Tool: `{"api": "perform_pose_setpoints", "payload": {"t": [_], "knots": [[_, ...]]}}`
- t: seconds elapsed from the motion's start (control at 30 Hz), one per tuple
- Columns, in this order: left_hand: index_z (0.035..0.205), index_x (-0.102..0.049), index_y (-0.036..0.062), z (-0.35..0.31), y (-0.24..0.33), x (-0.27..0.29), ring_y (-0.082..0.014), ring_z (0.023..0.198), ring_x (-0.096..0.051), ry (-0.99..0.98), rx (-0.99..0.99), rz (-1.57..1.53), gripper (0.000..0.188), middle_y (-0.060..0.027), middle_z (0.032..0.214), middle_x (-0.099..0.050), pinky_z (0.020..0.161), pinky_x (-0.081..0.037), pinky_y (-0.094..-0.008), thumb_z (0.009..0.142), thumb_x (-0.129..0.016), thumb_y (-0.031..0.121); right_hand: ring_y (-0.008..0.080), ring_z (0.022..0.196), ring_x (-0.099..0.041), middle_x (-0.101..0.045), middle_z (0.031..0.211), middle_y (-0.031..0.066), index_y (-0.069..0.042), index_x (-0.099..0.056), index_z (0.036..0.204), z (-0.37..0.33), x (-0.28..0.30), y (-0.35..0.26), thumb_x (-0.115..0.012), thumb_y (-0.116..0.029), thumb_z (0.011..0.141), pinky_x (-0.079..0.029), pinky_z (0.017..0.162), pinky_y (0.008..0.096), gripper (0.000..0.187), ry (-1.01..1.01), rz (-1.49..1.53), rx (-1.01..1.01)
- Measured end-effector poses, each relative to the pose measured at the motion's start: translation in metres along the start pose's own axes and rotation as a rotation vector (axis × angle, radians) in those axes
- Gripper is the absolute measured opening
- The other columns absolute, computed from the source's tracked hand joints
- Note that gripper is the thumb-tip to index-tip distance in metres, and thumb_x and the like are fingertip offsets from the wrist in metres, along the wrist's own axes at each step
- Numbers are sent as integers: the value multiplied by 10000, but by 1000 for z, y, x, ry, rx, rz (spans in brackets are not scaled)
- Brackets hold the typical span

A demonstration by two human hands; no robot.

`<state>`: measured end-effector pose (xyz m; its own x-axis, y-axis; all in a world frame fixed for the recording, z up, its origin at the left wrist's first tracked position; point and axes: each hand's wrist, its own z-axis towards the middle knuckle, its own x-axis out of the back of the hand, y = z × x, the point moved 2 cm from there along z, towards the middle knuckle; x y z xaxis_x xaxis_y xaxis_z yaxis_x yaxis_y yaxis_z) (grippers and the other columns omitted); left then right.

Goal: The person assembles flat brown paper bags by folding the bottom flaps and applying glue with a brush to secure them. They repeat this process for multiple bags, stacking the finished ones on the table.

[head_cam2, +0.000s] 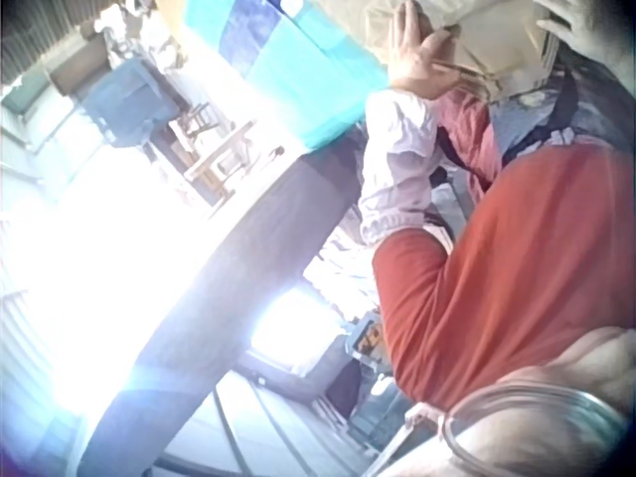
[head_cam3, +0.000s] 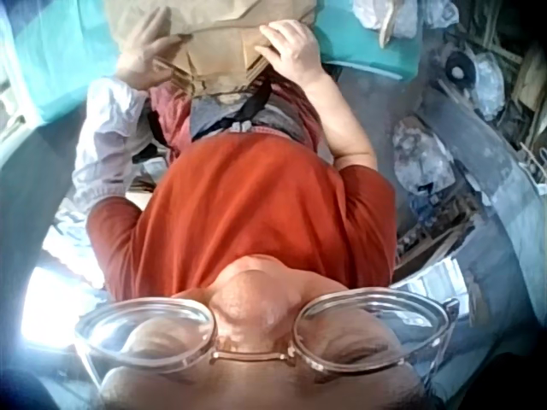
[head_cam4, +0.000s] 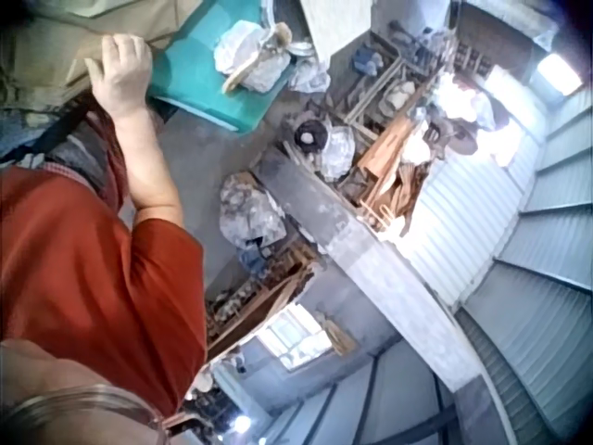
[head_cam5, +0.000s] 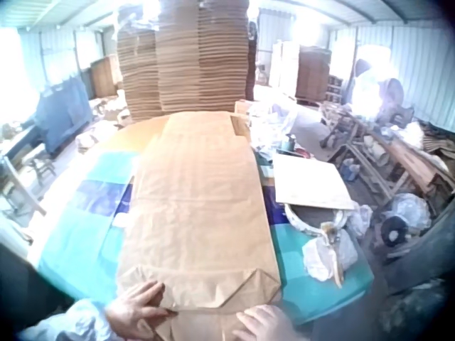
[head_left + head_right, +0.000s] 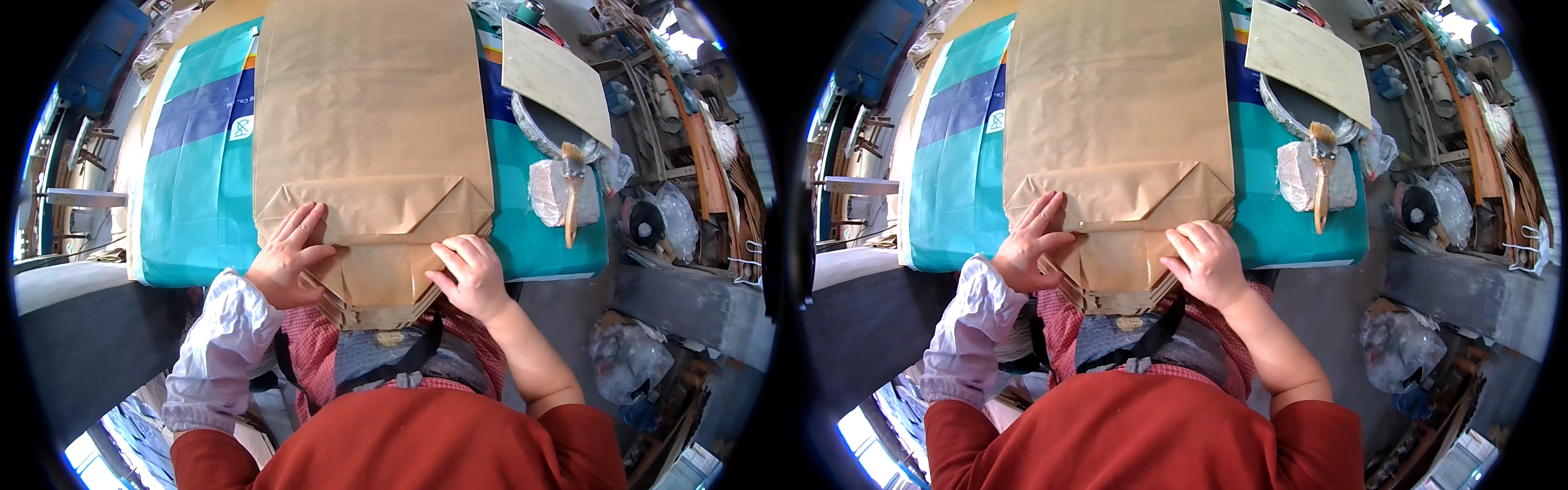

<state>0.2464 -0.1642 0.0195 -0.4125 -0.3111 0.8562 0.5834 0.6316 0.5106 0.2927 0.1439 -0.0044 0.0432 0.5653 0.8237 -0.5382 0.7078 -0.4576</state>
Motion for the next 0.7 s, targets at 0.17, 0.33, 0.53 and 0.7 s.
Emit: {"api": "perform_pose_setpoints", "payload": {"t": [0.17, 0.33, 0.53, 0.7], "knots": [[1037, -688, 55, 0, 0, -1, -443, 1398, -266, 12, 7, 24, 485, -286, 1490, -298, 1140, -257, -523, 558, -708, 132, 274, 965, -600, -611, 1019, 91, -19, -640, 1036, -5, 7, 7, -790, -274, 670, -506, 838, 400, 471, -27, 14, 112], [964, -696, 36, -2, -3, -8, -450, 1363, -330, 141, -26, 44, 352, -272, 1445, -382, 1110, -315, -519, 614, -707, 67, 236, 819, -651, -650, 865, 60, -35, -692, 915, 0, 2, 13, -696, -26, 710, -547, 694, 344, 204, 96, -31, 104], [800, -664, 8, 5, -27, -5, -374, 1199, -517, 276, 34, -188, 170, -184, 1281, -570, 985, -449, -436, 651, -744, 21, 250, 716, -656, -666, 799, 52, -67, -705, 824, 17, 3, 24, -717, -89, 769, -507, 587, 347, 61, 64, 180, -215], [709, -634, 13, 35, -37, -3, -241, 803, -600, 304, 502, -419, 131, -88, 853, -614, 699, -481, -344, 692, -759, 50, 220, 659, -530, -580, 730, 74, -11, -617, 713, 52, -4, 39, -744, -113, 783, -437, 605, 335, 177, 92, 341, -259]]}}
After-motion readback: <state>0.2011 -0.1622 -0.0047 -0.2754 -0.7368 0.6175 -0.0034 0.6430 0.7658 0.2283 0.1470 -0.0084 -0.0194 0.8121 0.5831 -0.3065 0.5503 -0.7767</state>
